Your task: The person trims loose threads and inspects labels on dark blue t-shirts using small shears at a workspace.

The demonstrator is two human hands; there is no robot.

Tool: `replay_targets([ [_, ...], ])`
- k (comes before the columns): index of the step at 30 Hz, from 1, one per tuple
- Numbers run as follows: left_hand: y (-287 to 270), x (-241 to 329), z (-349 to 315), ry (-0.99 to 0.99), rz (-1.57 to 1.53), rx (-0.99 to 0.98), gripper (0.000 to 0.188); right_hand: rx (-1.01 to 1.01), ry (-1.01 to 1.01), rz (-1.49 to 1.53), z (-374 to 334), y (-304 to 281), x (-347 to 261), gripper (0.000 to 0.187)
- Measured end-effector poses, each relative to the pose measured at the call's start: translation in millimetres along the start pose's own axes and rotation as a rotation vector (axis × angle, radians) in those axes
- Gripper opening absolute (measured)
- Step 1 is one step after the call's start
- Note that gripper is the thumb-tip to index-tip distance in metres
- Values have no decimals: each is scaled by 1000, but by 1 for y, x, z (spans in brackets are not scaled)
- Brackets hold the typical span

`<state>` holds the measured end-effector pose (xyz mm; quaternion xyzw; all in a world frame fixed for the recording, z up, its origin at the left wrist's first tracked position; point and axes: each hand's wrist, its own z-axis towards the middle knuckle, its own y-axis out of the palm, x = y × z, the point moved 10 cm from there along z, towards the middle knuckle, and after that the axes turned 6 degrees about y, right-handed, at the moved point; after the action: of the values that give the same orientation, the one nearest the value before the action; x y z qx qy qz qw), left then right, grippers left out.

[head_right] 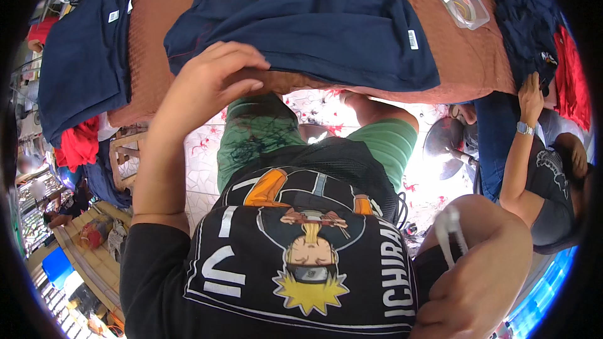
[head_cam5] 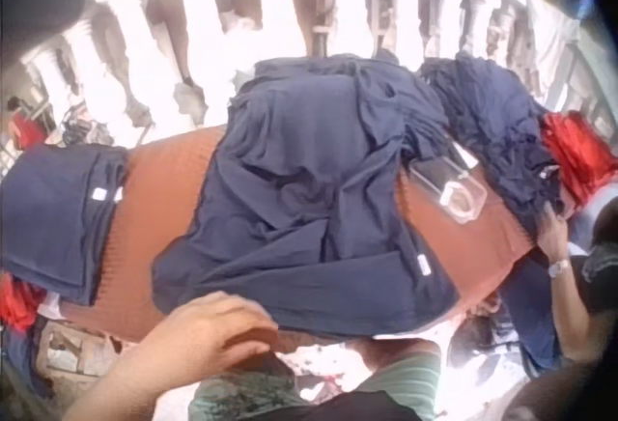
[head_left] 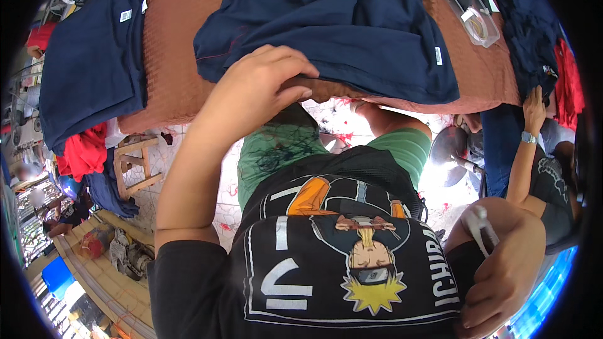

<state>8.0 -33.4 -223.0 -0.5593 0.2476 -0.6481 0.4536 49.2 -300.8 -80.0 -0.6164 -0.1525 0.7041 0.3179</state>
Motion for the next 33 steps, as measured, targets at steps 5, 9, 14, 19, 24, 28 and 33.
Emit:
replay_targets([
  [5, 20, -17, 15, -32, 137, 160, 14, 386, 413, 161, -15, -40, 87, 28],
  [9, 15, -23, 11, -153, -27, 170, 11, 901, 870, -48, -57, -62, 173, 32],
  [14, -1, 16, 17, -57, -94, 377, 8, 1233, 1024, -451, -73, -76, 204, 29],
  [19, -6, 20, 0, -25, 343, 497, 54, 1478, 930, -725, -102, -92, 162, 32],
  [24, -28, -44, -48, -195, 424, 584, 56, 2047, 884, -649, -231, -60, 88, 28],
  [28, -27, -33, -58, -21, 276, 452, 39, 1761, 1413, -607, -301, -21, 115, 30],
  [33, -24, -10, -35, 37, 235, 77, 10, 1395, 1818, -642, -297, -3, 144, 28],
])
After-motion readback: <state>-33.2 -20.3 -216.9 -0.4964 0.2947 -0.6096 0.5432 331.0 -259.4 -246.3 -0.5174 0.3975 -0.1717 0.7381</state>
